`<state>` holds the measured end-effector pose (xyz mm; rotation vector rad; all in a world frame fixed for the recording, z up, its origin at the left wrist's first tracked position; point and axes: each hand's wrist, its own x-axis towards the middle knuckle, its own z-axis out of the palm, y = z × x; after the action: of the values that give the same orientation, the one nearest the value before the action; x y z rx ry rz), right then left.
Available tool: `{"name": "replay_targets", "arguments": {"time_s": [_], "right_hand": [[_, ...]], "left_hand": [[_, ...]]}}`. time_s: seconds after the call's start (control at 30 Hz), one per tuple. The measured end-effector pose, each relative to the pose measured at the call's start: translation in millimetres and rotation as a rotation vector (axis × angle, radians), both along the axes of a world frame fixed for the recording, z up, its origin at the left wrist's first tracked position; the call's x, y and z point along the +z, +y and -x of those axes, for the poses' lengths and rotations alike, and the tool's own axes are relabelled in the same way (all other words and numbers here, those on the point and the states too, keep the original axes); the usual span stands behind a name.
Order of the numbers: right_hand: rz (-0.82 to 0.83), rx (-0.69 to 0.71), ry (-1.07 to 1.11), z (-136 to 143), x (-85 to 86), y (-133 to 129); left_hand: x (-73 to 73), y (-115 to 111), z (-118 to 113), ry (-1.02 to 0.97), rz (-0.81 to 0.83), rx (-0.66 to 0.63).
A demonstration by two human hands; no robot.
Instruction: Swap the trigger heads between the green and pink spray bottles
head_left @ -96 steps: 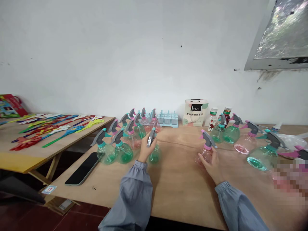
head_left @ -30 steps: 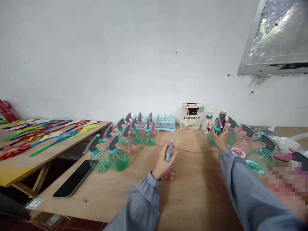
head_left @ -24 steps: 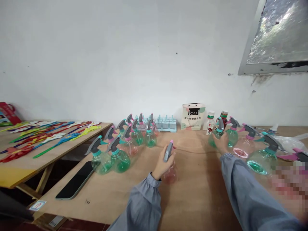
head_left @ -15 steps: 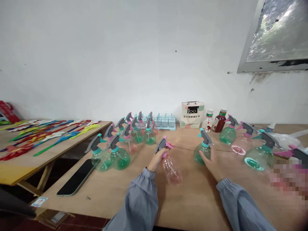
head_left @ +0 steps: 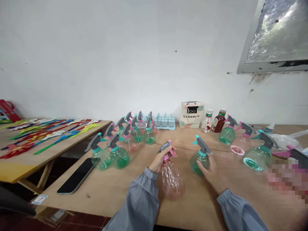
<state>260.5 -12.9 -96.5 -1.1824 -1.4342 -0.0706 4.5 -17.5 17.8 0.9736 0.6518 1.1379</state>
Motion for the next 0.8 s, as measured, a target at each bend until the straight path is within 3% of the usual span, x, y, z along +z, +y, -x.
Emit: {"name": "replay_targets", "arguments": {"time_s": [0.1, 0.27, 0.47, 0.63, 0.8], "right_hand": [[0.009, 0.008, -0.01, -1.5, -0.4, -0.6], [0.029, 0.015, -0.02, -1.8, 1.3, -3.8], [0.043, 0.005, -0.017, -0.7, 2.5, -6.1], [0.051, 0.021, -0.031, -1.2, 2.3, -7.2], [0.04, 0.017, -0.032, -2.3, -1.2, -4.9]], "left_hand": [[-1.6, -0.9, 1.1, 0.015, -0.037, -0.063], [-4.6, -1.7, 2.5, 0.042, 0.001, 0.06], [-6.6, -1.2, 5.8, 0.019, -0.097, -0.102], [-9.2, -1.8, 1.1, -0.02, -0.124, 0.113], [-9.6, -0.2, 1.5, -0.038, -0.16, 0.063]]}}
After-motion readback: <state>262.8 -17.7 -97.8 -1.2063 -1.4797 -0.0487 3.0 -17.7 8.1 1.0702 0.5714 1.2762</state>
